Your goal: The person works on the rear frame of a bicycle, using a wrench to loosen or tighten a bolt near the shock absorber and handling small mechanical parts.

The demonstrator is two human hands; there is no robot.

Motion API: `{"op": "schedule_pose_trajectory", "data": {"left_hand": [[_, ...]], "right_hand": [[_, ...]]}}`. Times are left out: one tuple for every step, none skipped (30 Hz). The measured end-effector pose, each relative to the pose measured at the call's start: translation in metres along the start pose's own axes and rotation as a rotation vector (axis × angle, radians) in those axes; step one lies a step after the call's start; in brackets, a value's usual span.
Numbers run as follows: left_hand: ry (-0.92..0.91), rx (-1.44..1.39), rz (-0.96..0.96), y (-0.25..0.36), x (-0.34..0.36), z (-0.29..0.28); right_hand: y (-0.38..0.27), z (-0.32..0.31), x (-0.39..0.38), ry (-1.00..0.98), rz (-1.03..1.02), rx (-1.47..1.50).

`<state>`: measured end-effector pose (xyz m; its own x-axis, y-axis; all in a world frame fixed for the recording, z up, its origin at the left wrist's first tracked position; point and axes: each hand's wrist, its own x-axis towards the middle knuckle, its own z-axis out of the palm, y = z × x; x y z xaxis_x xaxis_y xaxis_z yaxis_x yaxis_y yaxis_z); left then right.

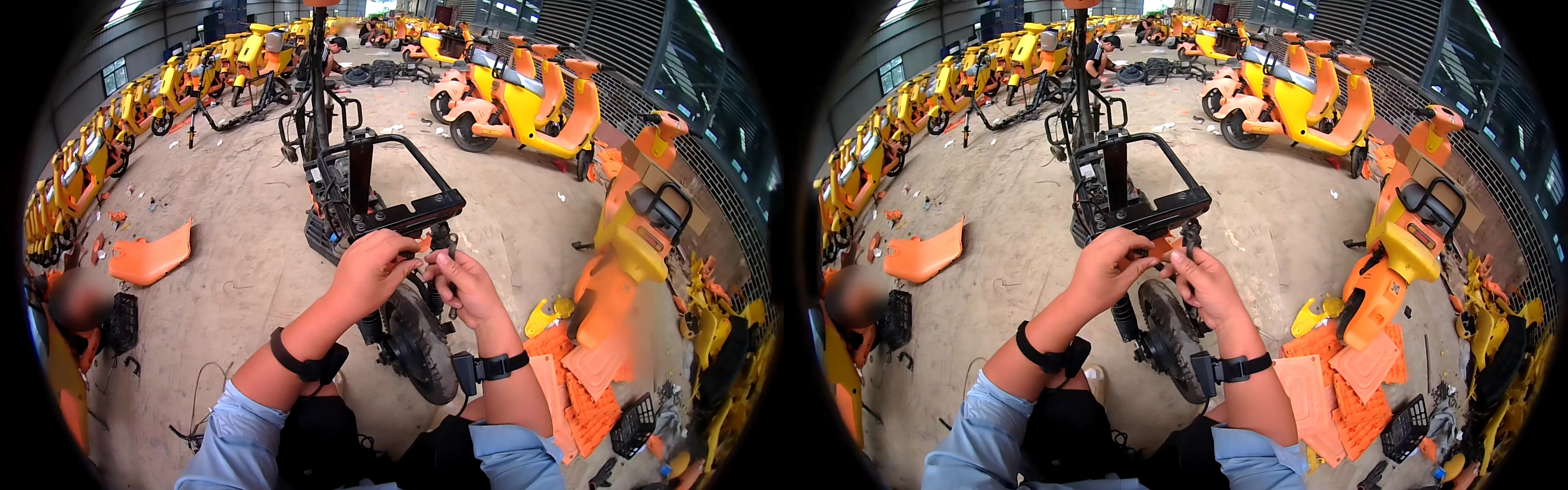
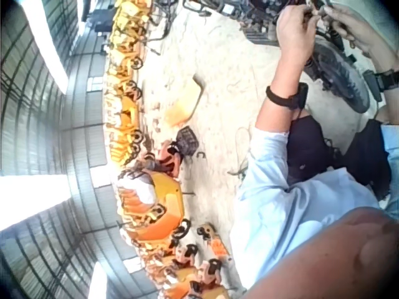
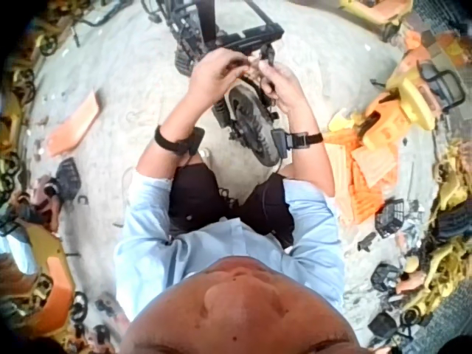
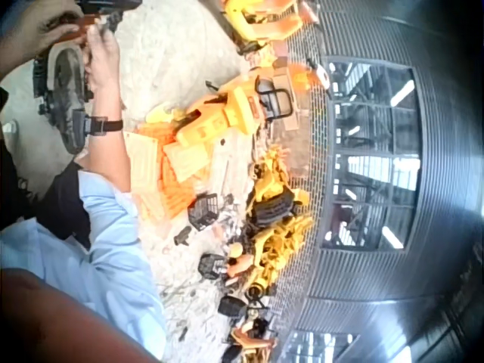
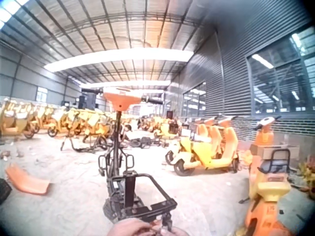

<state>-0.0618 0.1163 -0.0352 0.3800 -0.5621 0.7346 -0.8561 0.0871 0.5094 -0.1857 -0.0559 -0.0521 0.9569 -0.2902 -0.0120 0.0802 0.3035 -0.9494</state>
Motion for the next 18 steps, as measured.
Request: {"op": "schedule_pose_trajectory", "data": {"left_hand": [[-0.016,0.083,0.028,-0.001,-0.001,0.003],[-0.009,0.084,0.000,0.001,-0.002,0.005],[-0.022,0.137,0.040,0.001,-0.003,0.007],[-0.034,0.190,0.079,0.000,-0.004,0.006],[-0.047,0.249,0.116,0.001,-0.005,0.005],[-0.054,0.255,0.108,0.004,-0.005,0.004],[-0.061,0.246,0.111,0.004,-0.006,0.004],[-0.067,0.237,0.113,0.005,-0.006,0.004],[-0.074,0.228,0.115,0.004,-0.006,0.005],[-0.073,0.223,0.126,0.003,-0.006,0.006],[-0.072,0.218,0.137,0.002,-0.006,0.007],[-0.071,0.213,0.148,0.001,-0.006,0.007],[-0.069,0.225,0.172,-0.002,-0.006,0.007],[-0.067,0.236,0.196,-0.006,-0.006,0.007],[-0.066,0.248,0.220,-0.008,-0.006,0.006],[-0.064,0.251,0.234,-0.008,-0.005,0.005],[-0.062,0.254,0.247,-0.007,-0.004,0.004],[-0.060,0.258,0.260,-0.006,-0.004,0.003]], "right_hand": [[-0.002,0.009,-0.003,-0.038,-0.001,-0.010],[-0.001,0.015,-0.003,-0.039,-0.010,-0.035],[0.001,0.019,-0.005,-0.029,-0.013,-0.057],[0.002,0.019,-0.004,-0.014,-0.013,-0.076],[0.003,0.020,-0.004,0.006,-0.019,-0.092],[0.004,0.021,-0.004,0.026,-0.024,-0.107],[0.006,0.023,-0.002,0.041,-0.028,-0.121],[0.004,0.028,-0.004,0.109,-0.040,-0.111],[0.006,0.027,-0.003,0.124,-0.050,-0.126],[0.008,0.025,-0.003,0.137,-0.063,-0.141],[0.010,0.024,-0.003,0.150,-0.077,-0.156],[0.010,0.024,-0.003,0.163,-0.089,-0.199],[0.009,0.025,-0.003,0.178,-0.104,-0.241],[0.009,0.026,-0.004,0.191,-0.118,-0.284],[0.008,0.027,-0.004,0.201,-0.124,-0.303],[0.007,0.027,-0.005,0.214,-0.134,-0.320],[0.007,0.028,-0.006,0.228,-0.143,-0.336],[0.006,0.029,-0.007,0.232,-0.178,-0.357]]}}
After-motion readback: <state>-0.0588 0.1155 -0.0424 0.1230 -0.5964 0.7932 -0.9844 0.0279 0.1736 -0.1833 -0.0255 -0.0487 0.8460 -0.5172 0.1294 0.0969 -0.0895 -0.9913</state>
